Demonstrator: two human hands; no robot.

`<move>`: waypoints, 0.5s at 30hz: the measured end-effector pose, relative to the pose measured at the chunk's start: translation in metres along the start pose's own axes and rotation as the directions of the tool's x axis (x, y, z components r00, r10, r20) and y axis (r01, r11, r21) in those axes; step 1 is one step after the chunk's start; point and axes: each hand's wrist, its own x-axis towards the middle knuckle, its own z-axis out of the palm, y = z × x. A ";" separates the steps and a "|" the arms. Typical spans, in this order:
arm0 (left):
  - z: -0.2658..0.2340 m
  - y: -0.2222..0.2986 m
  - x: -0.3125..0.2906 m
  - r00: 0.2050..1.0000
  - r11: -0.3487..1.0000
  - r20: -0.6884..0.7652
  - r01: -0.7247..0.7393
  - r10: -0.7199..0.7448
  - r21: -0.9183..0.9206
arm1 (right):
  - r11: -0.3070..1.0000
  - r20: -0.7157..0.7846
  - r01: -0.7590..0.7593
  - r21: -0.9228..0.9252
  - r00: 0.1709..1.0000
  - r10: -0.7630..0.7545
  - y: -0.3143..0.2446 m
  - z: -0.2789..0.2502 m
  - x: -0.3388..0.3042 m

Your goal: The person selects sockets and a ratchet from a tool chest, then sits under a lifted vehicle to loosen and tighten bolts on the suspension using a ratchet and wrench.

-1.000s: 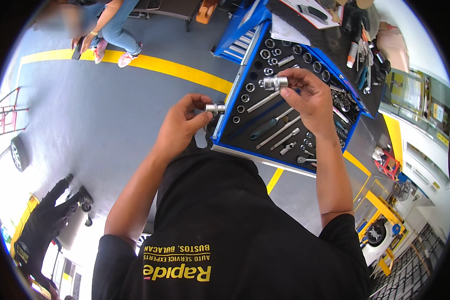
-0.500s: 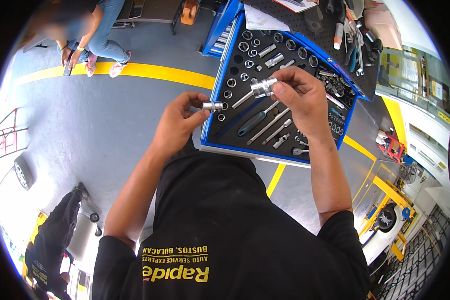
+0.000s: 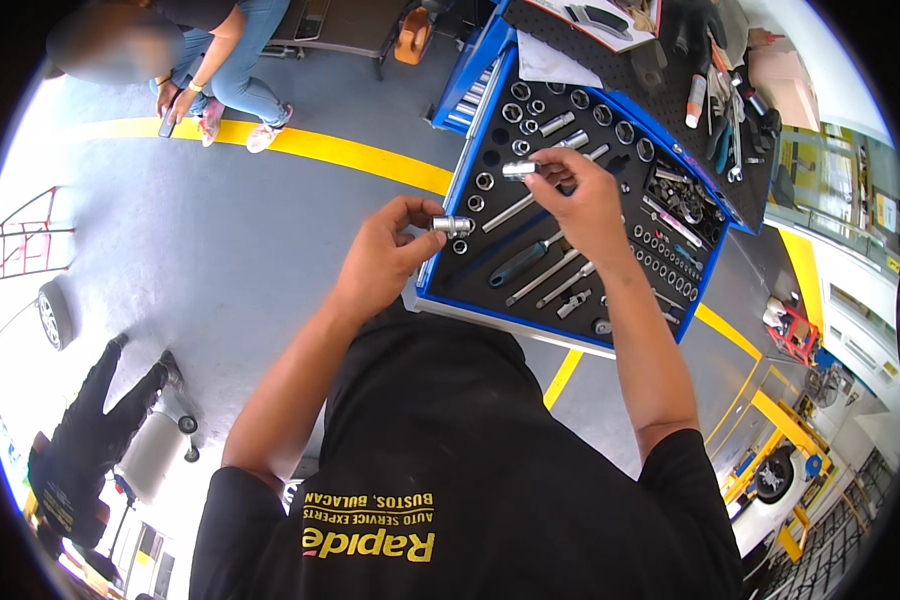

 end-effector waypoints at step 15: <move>-0.001 -0.018 -0.043 0.981 0.989 -0.192 -0.043 0.016 -0.141 | 0.606 0.319 0.386 -0.695 0.922 -0.221 0.002 0.041 0.052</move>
